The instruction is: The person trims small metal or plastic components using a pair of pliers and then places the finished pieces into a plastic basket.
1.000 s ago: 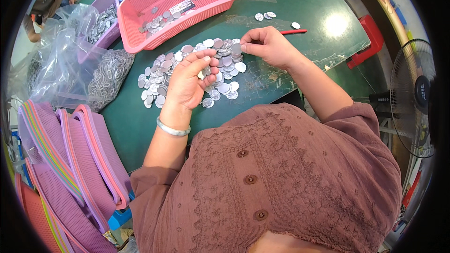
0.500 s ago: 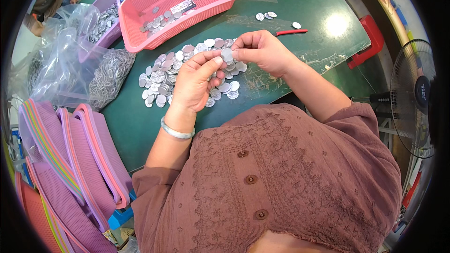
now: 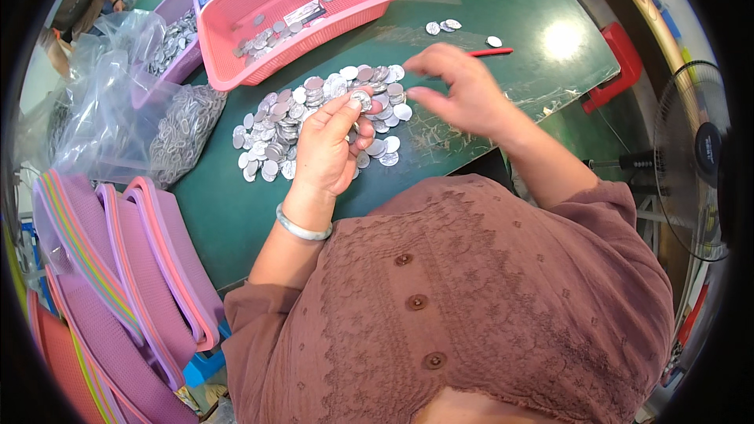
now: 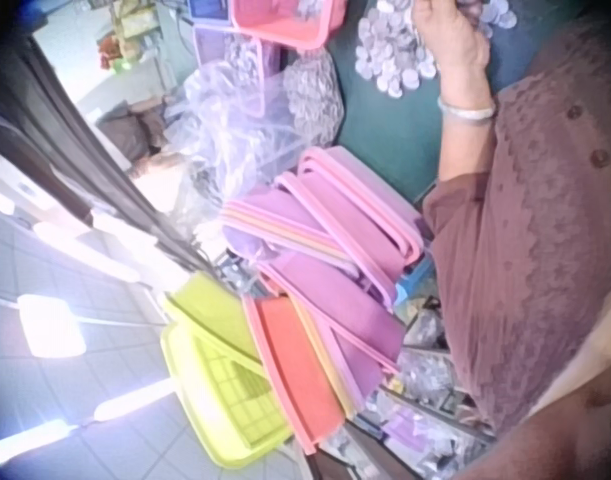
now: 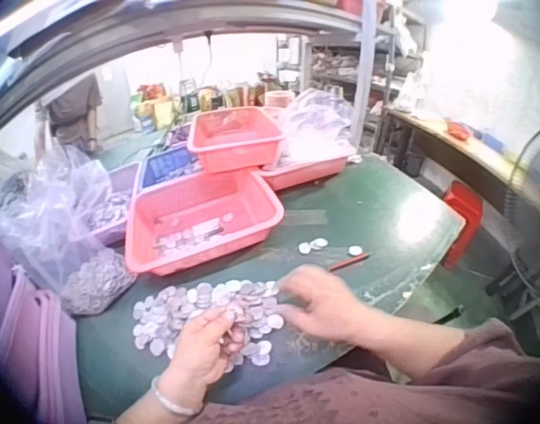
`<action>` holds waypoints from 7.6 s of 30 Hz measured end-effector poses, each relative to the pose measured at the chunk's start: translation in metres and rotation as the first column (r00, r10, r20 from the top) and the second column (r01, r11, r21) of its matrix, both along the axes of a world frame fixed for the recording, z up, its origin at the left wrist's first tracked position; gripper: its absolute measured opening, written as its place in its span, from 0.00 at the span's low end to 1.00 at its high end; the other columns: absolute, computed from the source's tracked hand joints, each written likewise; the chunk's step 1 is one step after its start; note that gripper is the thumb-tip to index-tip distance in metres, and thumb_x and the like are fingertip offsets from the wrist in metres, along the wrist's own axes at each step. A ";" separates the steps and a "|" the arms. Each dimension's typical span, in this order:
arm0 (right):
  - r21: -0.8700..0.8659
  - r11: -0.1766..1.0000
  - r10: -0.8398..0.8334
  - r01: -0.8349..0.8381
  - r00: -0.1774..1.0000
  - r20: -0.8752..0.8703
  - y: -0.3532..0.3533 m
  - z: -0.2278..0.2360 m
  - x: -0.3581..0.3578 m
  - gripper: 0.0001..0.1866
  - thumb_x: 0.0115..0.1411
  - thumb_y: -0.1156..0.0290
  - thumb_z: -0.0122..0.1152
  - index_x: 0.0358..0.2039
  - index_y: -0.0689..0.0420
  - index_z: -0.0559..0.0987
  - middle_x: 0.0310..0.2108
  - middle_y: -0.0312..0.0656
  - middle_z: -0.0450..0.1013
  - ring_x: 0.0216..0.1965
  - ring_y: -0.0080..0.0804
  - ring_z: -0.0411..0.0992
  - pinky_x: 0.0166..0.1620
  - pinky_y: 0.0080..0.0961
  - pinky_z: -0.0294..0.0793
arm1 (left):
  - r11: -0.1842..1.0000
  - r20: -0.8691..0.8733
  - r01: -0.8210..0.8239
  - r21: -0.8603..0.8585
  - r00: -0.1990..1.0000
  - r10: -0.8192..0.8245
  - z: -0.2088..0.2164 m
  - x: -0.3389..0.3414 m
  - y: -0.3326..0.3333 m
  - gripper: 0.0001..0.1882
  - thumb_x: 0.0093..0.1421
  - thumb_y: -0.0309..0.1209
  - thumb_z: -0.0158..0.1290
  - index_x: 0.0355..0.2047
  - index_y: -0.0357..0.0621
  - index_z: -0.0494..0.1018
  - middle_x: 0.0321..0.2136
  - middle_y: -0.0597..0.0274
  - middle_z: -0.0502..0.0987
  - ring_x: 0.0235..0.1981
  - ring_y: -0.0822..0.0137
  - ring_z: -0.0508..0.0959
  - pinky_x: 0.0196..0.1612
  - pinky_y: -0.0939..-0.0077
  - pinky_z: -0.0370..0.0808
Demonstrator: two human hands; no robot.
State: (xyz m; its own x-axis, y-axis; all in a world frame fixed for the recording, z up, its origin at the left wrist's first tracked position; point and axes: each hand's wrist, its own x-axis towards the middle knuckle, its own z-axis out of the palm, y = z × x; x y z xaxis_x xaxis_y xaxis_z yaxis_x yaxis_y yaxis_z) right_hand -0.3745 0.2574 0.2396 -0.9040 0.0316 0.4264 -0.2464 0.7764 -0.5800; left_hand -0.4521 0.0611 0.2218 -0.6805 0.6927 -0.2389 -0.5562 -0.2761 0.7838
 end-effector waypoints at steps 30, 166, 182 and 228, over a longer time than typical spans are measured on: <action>0.542 0.840 -0.178 0.024 0.956 0.233 0.072 -0.005 0.048 0.31 0.41 0.56 0.64 0.42 0.62 0.67 0.48 0.52 0.61 0.53 0.48 0.58 0.56 0.41 0.54 | 0.994 0.179 0.064 0.084 0.981 -0.078 0.011 -0.005 -0.021 0.20 0.62 0.33 0.37 0.47 0.28 0.64 0.38 0.45 0.74 0.33 0.62 0.78 0.38 0.77 0.78; -0.345 0.937 0.201 -0.061 0.899 0.388 0.007 0.006 0.018 0.12 0.50 0.68 0.60 0.26 0.62 0.68 0.18 0.41 0.66 0.21 0.29 0.63 0.26 0.25 0.63 | 0.981 -0.256 -0.015 -0.196 0.966 -0.037 0.018 -0.006 0.004 0.15 0.53 0.25 0.56 0.41 0.39 0.68 0.22 0.68 0.73 0.18 0.83 0.67 0.20 0.92 0.63; -0.225 0.951 0.281 -0.211 0.892 0.354 0.001 0.007 0.015 0.12 0.49 0.70 0.60 0.29 0.61 0.68 0.18 0.41 0.65 0.19 0.30 0.63 0.25 0.25 0.63 | 0.943 -0.292 0.137 -0.303 0.929 -0.229 0.019 -0.003 -0.008 0.09 0.59 0.31 0.48 0.32 0.38 0.74 0.17 0.75 0.66 0.18 0.84 0.60 0.21 0.91 0.57; -0.377 0.923 0.255 -0.079 0.858 0.446 0.012 0.006 0.018 0.15 0.51 0.65 0.60 0.23 0.61 0.67 0.17 0.35 0.59 0.21 0.22 0.56 0.24 0.22 0.57 | 0.984 0.011 0.172 -0.045 0.985 -0.172 0.019 -0.013 -0.017 0.29 0.65 0.46 0.32 0.42 0.27 0.68 0.22 0.66 0.68 0.20 0.76 0.62 0.24 0.86 0.61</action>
State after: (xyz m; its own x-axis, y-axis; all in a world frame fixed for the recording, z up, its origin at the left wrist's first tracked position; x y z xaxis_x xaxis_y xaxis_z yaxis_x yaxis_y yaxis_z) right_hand -0.3562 0.2698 0.2451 -0.9945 -0.0788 -0.0685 0.0217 0.4864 -0.8735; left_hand -0.4650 0.0443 0.2409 -0.5505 0.7876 -0.2769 -0.5977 -0.1402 0.7894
